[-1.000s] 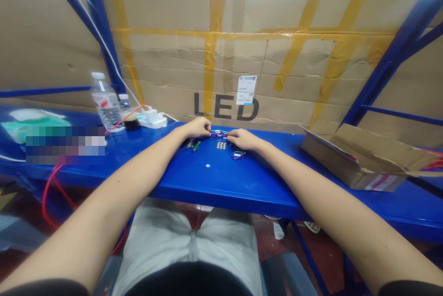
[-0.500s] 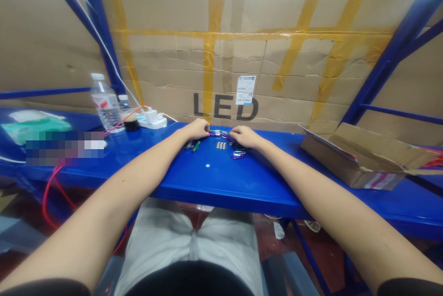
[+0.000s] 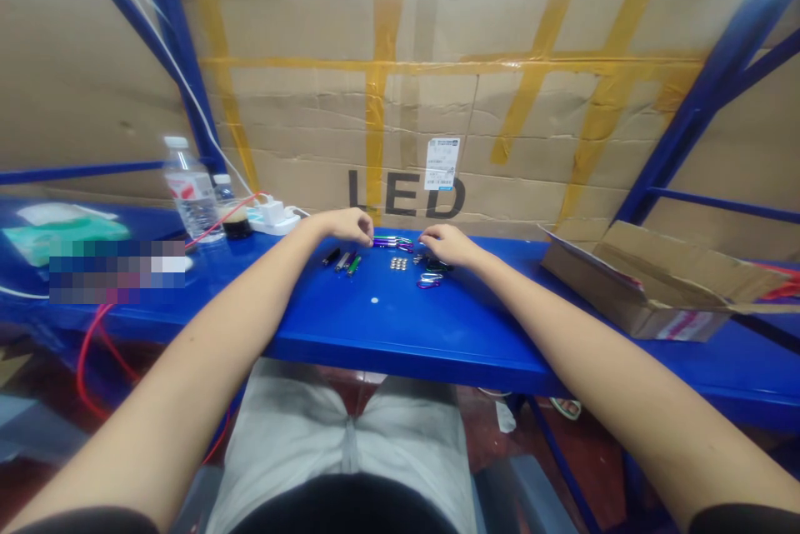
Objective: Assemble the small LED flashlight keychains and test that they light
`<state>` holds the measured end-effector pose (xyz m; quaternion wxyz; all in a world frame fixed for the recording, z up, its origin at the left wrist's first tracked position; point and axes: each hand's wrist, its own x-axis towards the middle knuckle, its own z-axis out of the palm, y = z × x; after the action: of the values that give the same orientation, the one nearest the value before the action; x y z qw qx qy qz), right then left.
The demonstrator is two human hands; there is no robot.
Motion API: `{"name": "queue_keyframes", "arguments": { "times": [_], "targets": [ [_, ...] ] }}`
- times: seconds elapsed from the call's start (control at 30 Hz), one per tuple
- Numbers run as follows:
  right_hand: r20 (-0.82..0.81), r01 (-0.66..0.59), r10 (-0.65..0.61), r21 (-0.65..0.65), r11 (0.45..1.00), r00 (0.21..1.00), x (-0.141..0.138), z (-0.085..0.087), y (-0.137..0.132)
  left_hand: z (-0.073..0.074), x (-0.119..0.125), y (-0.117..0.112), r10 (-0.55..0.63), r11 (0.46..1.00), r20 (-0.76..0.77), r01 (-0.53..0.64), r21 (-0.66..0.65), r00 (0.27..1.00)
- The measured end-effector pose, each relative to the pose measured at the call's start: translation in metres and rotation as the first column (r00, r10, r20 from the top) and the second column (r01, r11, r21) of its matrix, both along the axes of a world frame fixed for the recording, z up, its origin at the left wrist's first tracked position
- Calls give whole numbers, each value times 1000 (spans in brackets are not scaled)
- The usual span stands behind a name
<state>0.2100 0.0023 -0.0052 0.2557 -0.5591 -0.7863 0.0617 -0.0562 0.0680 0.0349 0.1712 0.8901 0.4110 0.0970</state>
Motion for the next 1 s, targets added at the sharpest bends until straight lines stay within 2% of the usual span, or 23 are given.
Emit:
{"name": "queue_keyframes", "arguments": {
  "times": [0.07,0.17,0.4,0.73,0.8,0.87,1.0],
  "targets": [
    [2,-7,7,12,1000,1000,1,0,-1,13,-3,-10,-74,988,-99,60,-141,992],
    [-22,-14,15,16,1000,1000,2,1,-4,22,-3,-21,-106,975,-187,65,-212,977],
    [-186,-26,19,-34,999,982,3,2,-7,17,-1,-19,-86,947,-266,-4,-320,960],
    [-199,-3,6,19,1000,980,5,1,-4,6,12,-15,-112,981,-218,72,-182,970],
    [-211,2,5,32,1000,977,3,2,-6,7,15,-17,-146,981,-128,127,-148,981],
    [-237,-1,12,46,999,971,0,4,-10,9,20,-21,-175,978,43,179,-107,984],
    [-284,-106,123,75,992,951,-12,8,-23,12,32,-31,-181,978,372,207,-33,910]
  ]
}}
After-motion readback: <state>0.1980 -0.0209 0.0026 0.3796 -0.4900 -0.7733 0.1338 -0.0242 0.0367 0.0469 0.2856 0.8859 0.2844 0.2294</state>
